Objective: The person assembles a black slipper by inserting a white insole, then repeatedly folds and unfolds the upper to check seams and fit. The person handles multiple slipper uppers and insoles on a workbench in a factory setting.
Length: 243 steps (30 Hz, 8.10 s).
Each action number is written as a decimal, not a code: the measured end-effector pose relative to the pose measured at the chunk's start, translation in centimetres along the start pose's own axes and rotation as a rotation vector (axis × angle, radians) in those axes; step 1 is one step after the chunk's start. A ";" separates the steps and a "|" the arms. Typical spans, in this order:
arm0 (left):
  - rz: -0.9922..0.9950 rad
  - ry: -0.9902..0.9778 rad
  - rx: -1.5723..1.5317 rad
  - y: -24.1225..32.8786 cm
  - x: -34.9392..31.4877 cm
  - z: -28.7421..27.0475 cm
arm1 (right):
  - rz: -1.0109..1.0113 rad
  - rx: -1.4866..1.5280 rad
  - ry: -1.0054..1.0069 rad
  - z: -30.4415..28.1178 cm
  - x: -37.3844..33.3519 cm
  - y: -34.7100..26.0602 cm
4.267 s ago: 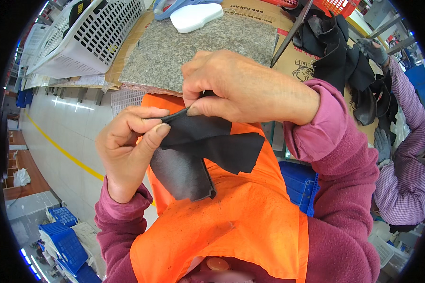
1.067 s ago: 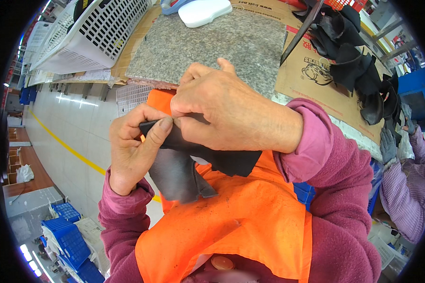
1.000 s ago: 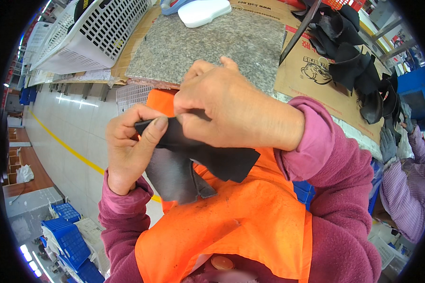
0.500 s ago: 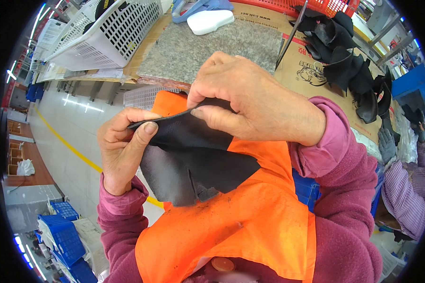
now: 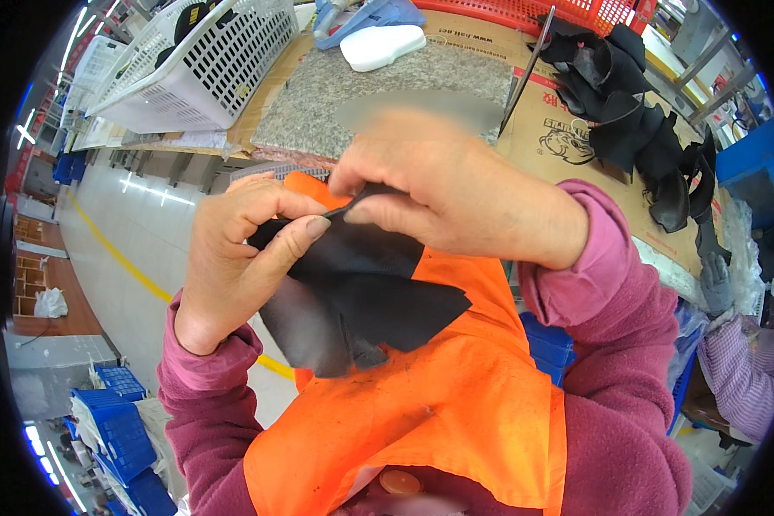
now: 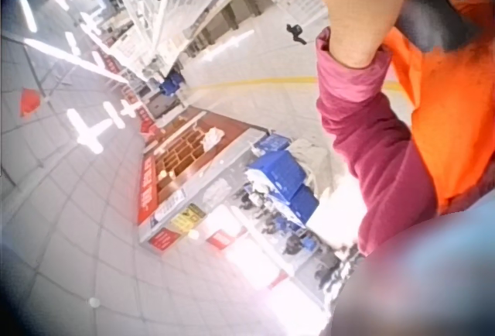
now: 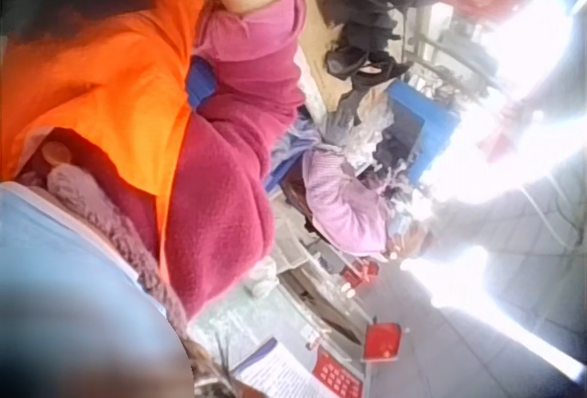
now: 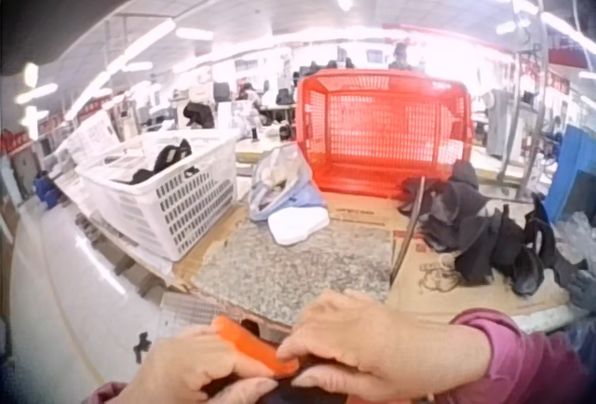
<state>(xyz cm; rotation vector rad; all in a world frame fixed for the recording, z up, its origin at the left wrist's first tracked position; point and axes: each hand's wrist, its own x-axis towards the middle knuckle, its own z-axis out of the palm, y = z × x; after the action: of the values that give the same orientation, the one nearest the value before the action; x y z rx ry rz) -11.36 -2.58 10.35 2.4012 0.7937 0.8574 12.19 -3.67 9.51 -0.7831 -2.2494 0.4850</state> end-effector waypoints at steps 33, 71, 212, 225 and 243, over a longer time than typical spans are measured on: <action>-0.179 -0.070 -0.223 -3.6 0.9 2.1 | 0.087 0.277 -0.114 0.4 1.0 4.6; -0.478 0.353 -0.888 -5.4 -4.4 10.7 | 0.717 1.573 0.654 10.6 -4.7 4.6; -0.867 1.385 -0.673 -20.3 -17.2 6.9 | -0.216 1.300 -0.021 12.5 2.6 10.7; -0.849 1.383 -0.589 -21.3 -16.7 7.7 | -0.161 1.320 -0.148 12.9 2.5 13.4; -0.828 1.361 -0.539 -21.3 -18.2 8.1 | 0.872 0.247 -0.308 23.9 -6.5 19.7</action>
<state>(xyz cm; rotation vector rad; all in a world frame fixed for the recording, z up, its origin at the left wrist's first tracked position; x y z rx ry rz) -25.14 -0.90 -15.27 0.6164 1.5357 1.9039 6.58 4.08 -20.68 -1.6288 -1.9458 1.3307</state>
